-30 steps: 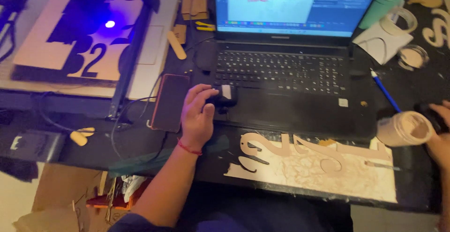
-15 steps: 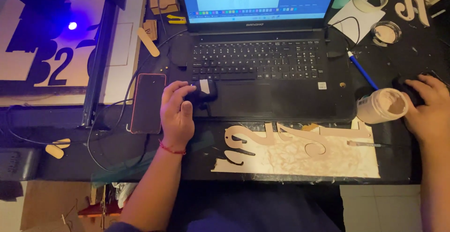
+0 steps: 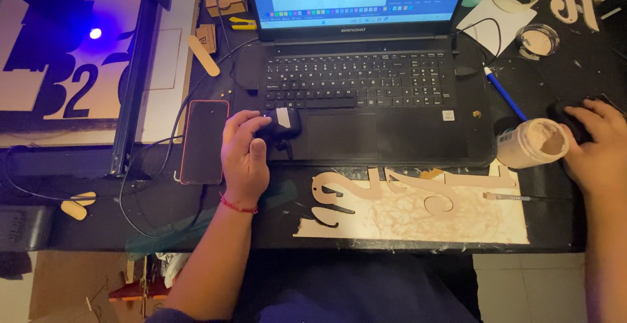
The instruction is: Painting a wooden cutout and then using a laptop to control a laser cutting machine.
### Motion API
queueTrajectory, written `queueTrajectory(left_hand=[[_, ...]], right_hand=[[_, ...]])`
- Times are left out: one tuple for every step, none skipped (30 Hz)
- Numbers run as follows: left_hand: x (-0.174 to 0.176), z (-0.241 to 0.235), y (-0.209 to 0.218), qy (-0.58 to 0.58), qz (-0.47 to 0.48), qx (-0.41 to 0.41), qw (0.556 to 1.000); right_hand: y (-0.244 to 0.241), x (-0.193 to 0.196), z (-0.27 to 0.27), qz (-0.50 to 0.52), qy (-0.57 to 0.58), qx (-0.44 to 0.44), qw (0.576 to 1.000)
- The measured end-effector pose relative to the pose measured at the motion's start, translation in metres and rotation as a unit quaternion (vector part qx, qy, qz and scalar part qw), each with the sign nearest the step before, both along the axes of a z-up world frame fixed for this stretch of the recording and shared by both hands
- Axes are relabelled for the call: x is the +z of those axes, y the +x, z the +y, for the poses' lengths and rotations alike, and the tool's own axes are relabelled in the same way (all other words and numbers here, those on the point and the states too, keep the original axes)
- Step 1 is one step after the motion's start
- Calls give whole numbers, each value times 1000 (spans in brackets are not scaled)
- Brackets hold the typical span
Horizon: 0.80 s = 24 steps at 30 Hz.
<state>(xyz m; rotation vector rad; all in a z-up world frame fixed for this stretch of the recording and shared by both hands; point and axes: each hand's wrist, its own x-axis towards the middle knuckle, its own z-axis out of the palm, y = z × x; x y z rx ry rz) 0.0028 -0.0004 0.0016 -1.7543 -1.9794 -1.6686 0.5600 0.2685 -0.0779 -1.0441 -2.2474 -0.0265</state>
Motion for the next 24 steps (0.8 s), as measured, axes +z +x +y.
queueTrajectory(left_hand=[[-1,0,0,1,1,1,1000],[-1,0,0,1,1,1,1000],[-2,0,0,-1,-1,1,1000],[-2,0,0,-3,-3,1,1000],[-2,0,-1,-3,-4,1,1000],[-2,0,-1,-5,-3,2,1000],[-2,0,-1,-5,-2,4,1000],[-2,0,-1,-4,-2,4,1000],[-1,0,0,-6,-2,5,1000],[-1,0,0,-7,-2,7,1000],[-1,0,0,-7,-2,7,1000],[0,0,0,-7,0,8,1000],[0,0,1,-8,1,10,1000],[0,0,1,-8,1,9,1000],[0,0,1,-6,3,9,1000],[1,0,1,-5,4,9,1000],[1,0,1,-5,4,8,1000],[1,0,1,-3,4,7,1000],[2,0,2,-1,4,7,1000],[1,0,1,-1,4,6,1000],[0,0,1,-2,5,7,1000],[0,0,1,-3,6,8,1000],[0,0,1,-3,6,9,1000],[0,0,0,-5,5,8,1000]], right_hand=[[0,0,1,2,-5,0,1000],[0,0,0,2,-4,0,1000],[0,-1,0,1,-4,-6,1000],[0,-1,-1,0,-4,-11,1000],[1,-1,0,0,-5,-12,1000],[2,-2,0,-4,1,-12,1000],[2,-3,1,-8,7,-12,1000],[0,-1,1,-8,8,-12,1000],[-1,0,-1,-3,7,-10,1000],[-2,1,-2,2,7,-8,1000],[-2,1,-2,2,7,-8,1000],[-2,1,-2,4,9,-10,1000],[-2,1,-3,5,10,-11,1000],[-2,1,-3,5,10,-12,1000],[-1,1,-2,-1,8,-15,1000],[-1,2,-2,-6,6,-18,1000],[-2,4,-4,-6,6,-19,1000],[-4,6,-6,-6,5,-27,1000],[-6,7,-9,-5,4,-35,999],[-7,8,-10,-5,4,-35,999],[-8,10,-11,-9,2,-42,999],[-8,11,-12,-14,0,-48,999],[-8,10,-11,-14,1,-48,999],[-7,9,-10,-9,5,-39,999]])
